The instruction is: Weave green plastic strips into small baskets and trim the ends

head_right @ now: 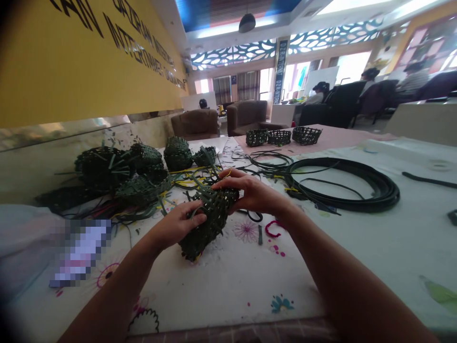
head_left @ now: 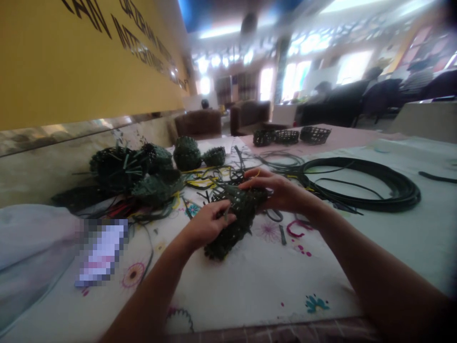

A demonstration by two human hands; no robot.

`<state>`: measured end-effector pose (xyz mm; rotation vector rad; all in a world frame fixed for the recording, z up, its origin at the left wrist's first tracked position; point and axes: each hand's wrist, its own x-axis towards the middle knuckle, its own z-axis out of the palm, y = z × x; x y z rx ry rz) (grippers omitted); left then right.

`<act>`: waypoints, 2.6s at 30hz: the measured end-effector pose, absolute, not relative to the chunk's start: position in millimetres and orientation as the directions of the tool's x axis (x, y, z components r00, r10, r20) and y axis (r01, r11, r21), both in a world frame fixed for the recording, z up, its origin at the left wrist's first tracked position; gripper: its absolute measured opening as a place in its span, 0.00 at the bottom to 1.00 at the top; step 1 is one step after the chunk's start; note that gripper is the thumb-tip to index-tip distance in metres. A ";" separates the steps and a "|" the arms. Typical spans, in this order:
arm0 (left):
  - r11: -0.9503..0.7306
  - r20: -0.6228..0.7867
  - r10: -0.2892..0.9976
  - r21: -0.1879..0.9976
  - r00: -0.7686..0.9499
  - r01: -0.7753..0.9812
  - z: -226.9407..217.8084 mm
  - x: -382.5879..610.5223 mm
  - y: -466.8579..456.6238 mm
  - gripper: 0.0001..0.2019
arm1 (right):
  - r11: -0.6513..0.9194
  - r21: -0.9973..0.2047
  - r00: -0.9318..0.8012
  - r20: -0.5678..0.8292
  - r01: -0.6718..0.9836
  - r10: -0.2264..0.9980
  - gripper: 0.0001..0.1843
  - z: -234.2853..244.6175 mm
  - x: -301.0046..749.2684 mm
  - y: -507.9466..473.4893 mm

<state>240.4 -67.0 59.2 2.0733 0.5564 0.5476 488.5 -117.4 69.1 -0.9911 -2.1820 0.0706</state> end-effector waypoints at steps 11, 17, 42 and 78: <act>-0.305 0.060 0.610 0.938 0.790 0.164 59.0 228.4 -57.0 0.20 | 0.702 -0.347 -0.431 0.597 0.622 0.677 0.29 64.3 492.9 -114.5; -0.009 -0.083 0.588 0.994 0.805 0.109 51.5 227.5 -53.5 0.20 | 0.731 -0.336 -0.457 0.608 0.594 0.650 0.29 64.2 491.6 -113.5; -0.066 0.110 0.993 0.838 0.048 -0.541 45.0 230.9 -28.9 0.19 | -0.229 -0.263 0.307 0.309 0.937 0.900 0.20 34.3 483.6 -96.8; -0.176 0.137 0.984 0.765 -0.110 -0.619 45.7 232.2 -24.4 0.18 | -0.163 -0.118 0.171 0.060 0.980 0.983 0.19 20.1 469.6 -99.5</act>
